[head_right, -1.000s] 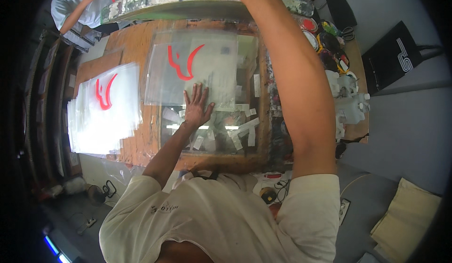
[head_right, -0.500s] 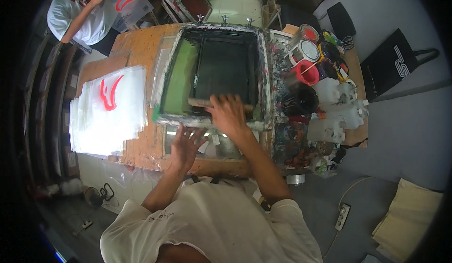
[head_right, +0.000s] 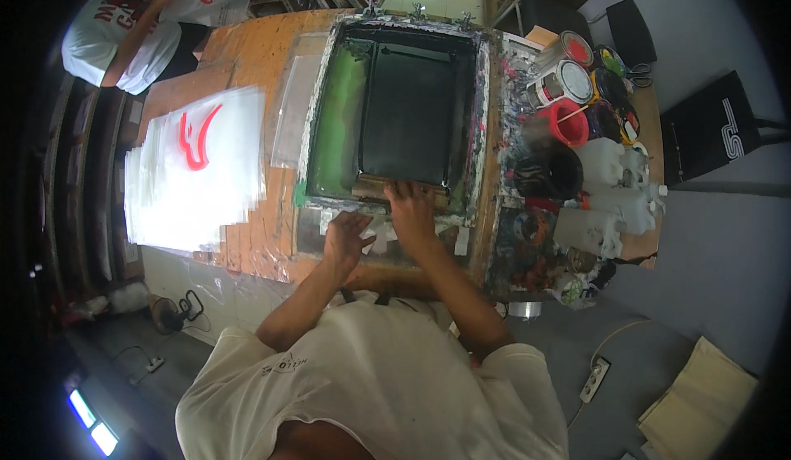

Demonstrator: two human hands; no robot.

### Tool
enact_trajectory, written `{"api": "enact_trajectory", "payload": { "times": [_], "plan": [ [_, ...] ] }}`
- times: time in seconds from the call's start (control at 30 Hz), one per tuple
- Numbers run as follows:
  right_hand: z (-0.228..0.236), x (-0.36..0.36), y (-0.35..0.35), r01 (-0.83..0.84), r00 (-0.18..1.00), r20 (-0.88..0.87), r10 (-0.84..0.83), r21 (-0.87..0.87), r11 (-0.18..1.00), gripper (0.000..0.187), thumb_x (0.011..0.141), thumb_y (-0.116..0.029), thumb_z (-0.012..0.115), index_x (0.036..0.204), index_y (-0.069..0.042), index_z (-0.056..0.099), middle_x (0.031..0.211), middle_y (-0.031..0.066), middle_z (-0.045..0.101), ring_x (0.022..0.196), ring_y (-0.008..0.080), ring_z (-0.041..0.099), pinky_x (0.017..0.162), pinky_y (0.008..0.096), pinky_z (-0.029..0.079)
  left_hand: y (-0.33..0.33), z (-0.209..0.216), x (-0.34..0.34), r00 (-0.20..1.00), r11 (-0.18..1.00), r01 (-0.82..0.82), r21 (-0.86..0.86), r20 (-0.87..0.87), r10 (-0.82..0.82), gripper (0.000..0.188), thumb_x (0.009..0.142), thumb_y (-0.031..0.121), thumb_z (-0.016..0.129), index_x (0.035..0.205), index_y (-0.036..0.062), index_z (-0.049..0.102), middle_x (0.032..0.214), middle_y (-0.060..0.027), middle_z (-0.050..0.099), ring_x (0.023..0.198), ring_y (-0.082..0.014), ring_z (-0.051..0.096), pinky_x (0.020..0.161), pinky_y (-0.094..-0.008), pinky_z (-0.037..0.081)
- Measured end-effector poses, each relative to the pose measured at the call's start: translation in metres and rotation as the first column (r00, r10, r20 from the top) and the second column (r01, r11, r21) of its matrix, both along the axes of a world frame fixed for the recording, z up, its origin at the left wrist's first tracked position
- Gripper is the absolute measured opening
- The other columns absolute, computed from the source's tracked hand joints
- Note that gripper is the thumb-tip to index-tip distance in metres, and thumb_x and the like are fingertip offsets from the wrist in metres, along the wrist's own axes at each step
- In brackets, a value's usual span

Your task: The person performs screen printing on plastic bags by placing a bag on the printing bed, lowering the screen, and using a squeegee to spread ink before lifting the screen and moving the bag aside.

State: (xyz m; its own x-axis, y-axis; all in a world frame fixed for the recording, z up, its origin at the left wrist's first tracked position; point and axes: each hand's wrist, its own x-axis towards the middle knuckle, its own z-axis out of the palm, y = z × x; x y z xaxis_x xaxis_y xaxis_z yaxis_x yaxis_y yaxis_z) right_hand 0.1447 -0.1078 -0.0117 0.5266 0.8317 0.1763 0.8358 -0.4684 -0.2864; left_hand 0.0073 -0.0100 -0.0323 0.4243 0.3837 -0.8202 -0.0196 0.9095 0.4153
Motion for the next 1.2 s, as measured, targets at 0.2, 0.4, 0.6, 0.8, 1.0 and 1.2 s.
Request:
{"api": "enact_trajectory", "payload": {
  "times": [0.2, 0.4, 0.6, 0.8, 1.0, 1.2],
  "plan": [
    [-0.004, 0.084, 0.061, 0.009, 0.998, 0.062, -0.006, -0.048, 0.999, 0.039, 0.078, -0.002, 0.061, 0.117, -0.01, 0.062, 0.113, 0.0119, 0.065, 0.108, 0.0296, 0.06, 0.093, 0.0534, 0.04, -0.002, -0.012, -0.012, 0.994, 0.992, 0.104, 0.078, 0.037, -0.107, 0.041, 0.093, 0.025, 0.045, 0.124, -0.0028, 0.045, 0.131, -0.0181, 0.047, 0.128, -0.0321, 0.045, 0.099, -0.0572, 0.04],
    [-0.014, 0.21, 0.142, 0.075, 0.995, 0.061, -0.073, -0.029, 0.997, 0.041, 0.079, -0.002, 0.061, 0.118, -0.015, 0.064, 0.102, 0.0104, 0.07, 0.102, 0.0308, 0.064, 0.093, 0.0553, 0.042, -0.001, 0.008, -0.003, 0.998, 0.998, 0.052, 0.036, -0.042, -0.051, 0.032, 0.094, 0.024, 0.048, 0.118, 0.0022, 0.048, 0.123, -0.0158, 0.051, 0.121, -0.032, 0.05, 0.096, -0.0574, 0.043],
    [0.017, 0.244, 0.148, 0.02, 0.994, -0.104, -0.037, -0.158, 0.987, 0.044, 0.081, -0.006, 0.062, 0.124, -0.016, 0.064, 0.103, 0.0139, 0.071, 0.101, 0.0331, 0.067, 0.095, 0.051, 0.047, -0.001, 0.014, -0.005, 0.999, 0.998, 0.042, 0.042, -0.028, -0.041, 0.025, 0.093, 0.024, 0.05, 0.111, 0.0065, 0.047, 0.12, -0.0151, 0.051, 0.119, -0.0316, 0.051, 0.095, -0.0585, 0.043],
    [0.089, 0.109, 0.05, -0.14, 0.906, -0.419, 0.063, -0.156, 0.978, 0.037, 0.084, -0.004, 0.06, 0.12, -0.01, 0.06, 0.102, 0.0193, 0.069, 0.093, 0.0405, 0.066, 0.082, 0.0519, 0.052, 0.007, 0.031, -0.01, 0.995, 0.991, 0.083, 0.109, 0.049, -0.088, 0.025, 0.091, 0.022, 0.054, 0.111, 0.009, 0.047, 0.113, -0.0109, 0.057, 0.114, -0.0311, 0.056, 0.093, -0.0504, 0.044],
    [0.128, 0.013, -0.003, -0.078, 0.997, -0.011, 0.077, -0.065, 0.995, 0.046, 0.072, -0.003, 0.063, 0.117, -0.007, 0.059, 0.1, 0.012, 0.061, 0.091, 0.0313, 0.059, 0.081, 0.0485, 0.039, 0.021, 0.089, 0.003, 0.968, 0.985, 0.063, 0.161, 0.229, -0.1, 0.025, 0.089, 0.018, 0.065, 0.107, 0.0078, 0.05, 0.1, -0.009, 0.064, 0.102, -0.0274, 0.064, 0.097, -0.047, 0.042],
    [0.187, 0.058, 0.033, -0.095, 0.96, 0.275, 0.042, 0.183, 0.979, 0.027, 0.077, -0.034, 0.063, 0.085, -0.008, 0.057, 0.077, 0.0131, 0.058, 0.068, 0.0311, 0.058, 0.063, 0.0462, 0.043, 0.05, 0.174, 0.04, 0.854, 0.927, -0.044, 0.372, 0.496, -0.159, 0.017, 0.089, 0.014, 0.059, 0.098, -0.0007, 0.058, 0.103, -0.0162, 0.066, 0.101, -0.0326, 0.066, 0.1, -0.0481, 0.046]
  ]
}}
